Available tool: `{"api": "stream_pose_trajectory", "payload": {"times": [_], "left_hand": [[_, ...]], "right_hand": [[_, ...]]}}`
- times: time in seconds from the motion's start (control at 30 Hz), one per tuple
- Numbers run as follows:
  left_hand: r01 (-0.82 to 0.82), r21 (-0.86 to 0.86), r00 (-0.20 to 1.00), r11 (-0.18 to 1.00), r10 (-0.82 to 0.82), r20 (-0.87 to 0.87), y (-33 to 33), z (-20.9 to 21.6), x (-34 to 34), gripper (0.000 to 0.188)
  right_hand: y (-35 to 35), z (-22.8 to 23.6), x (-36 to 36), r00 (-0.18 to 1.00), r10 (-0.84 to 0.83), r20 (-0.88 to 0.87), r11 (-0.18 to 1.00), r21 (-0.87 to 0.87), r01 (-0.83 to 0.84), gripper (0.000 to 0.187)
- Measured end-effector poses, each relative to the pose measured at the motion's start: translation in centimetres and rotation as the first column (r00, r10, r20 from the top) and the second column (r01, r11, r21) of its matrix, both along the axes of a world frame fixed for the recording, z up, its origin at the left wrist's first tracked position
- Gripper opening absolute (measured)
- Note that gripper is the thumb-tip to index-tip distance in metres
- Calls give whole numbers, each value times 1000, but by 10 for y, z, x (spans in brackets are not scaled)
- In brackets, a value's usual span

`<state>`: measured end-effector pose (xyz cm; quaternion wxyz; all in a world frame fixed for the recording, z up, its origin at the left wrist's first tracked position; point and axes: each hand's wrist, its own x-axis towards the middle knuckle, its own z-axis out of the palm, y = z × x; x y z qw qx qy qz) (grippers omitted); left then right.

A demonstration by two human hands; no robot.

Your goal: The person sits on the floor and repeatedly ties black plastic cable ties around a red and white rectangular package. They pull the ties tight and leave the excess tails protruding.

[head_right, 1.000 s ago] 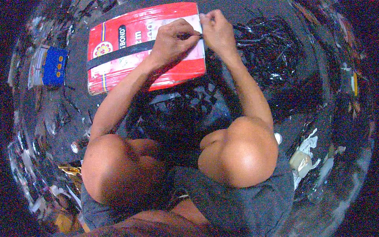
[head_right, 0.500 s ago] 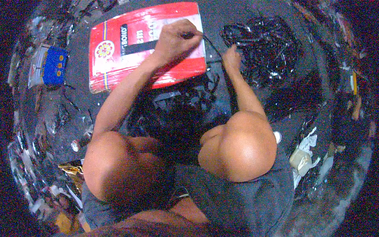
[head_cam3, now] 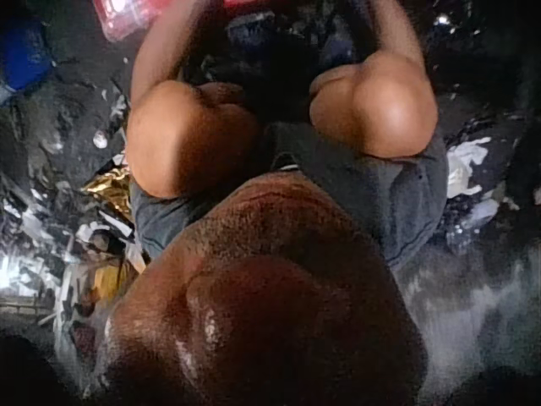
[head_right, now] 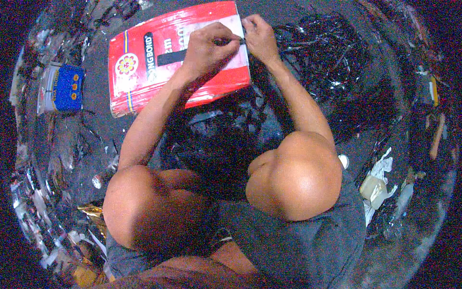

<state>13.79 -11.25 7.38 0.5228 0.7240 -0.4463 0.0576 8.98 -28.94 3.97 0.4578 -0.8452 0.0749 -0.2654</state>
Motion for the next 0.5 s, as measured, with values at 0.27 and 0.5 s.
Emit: {"api": "stream_pose_trajectory", "payload": {"times": [0.27,0.5], "left_hand": [[44,-17,998,999,-45,-39,-4,2,-4,11],[97,0,995,995,-97,29,-2,4,-3,10]], "right_hand": [[-49,-146,-29,947,-219,-236,975,-77,207,32],[-61,-160,-26,917,-241,-318,971,-94,222,34]]}}
